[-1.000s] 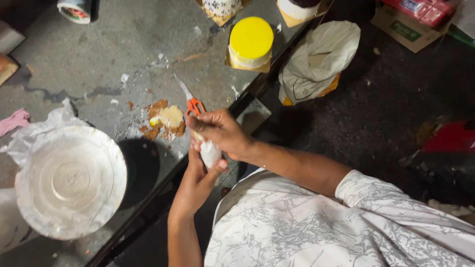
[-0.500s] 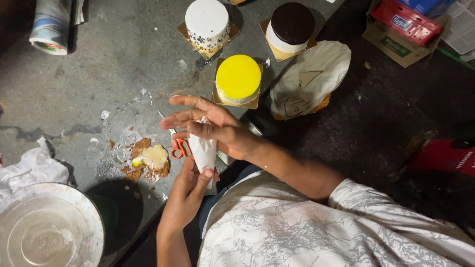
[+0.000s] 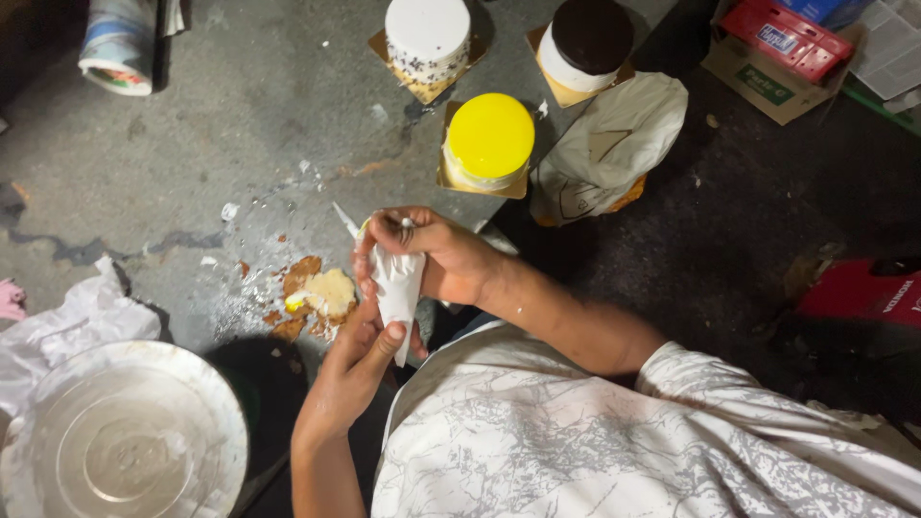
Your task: The person constructs a piping bag from paper, fills it with white frosting using a spatula, and then uses scissors to trim the tip before piping decorative frosting onto several yellow and white cakes.
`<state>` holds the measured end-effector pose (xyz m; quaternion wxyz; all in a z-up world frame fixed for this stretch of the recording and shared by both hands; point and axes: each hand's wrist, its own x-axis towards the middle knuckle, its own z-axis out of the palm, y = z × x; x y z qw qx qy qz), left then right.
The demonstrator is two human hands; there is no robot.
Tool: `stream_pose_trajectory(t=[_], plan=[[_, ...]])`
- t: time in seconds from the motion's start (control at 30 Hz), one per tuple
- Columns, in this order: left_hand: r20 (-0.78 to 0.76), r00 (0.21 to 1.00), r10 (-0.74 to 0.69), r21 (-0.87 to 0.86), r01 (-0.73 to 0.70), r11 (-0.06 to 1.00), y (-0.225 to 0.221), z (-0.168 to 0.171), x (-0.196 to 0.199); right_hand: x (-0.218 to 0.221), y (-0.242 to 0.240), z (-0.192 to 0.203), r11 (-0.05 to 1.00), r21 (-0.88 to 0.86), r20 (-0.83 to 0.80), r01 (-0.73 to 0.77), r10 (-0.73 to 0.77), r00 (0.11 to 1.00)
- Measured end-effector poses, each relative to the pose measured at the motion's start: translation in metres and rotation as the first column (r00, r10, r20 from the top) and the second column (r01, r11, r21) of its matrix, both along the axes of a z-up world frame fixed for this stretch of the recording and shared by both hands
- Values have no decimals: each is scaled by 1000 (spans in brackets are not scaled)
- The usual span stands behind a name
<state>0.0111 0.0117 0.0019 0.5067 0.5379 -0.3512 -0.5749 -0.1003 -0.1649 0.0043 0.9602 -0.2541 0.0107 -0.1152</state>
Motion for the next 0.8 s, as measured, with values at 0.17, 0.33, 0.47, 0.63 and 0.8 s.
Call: stream_pose_trajectory(t=[0.17,0.33,0.47,0.63,0.8], plan=[[43,989,139,-49,-137,989,23,-3,19,22,7,14,999,-50,-38,20,-22,999],[52,941,335,-129,-327,936,54,-3,35,34,-11,29,964,-159,-53,213,-224,973],[180,874,451,-119,-436,892,65,9,38,43,-3,43,934,-203,-15,293,-302,953],[216,868,447,-230,-400,887,57,9,36,60,28,52,958,-163,-39,234,-243,969],[201,897,395,-202,-356,912,66,6,42,64,42,56,953,-209,-13,219,-226,974]])
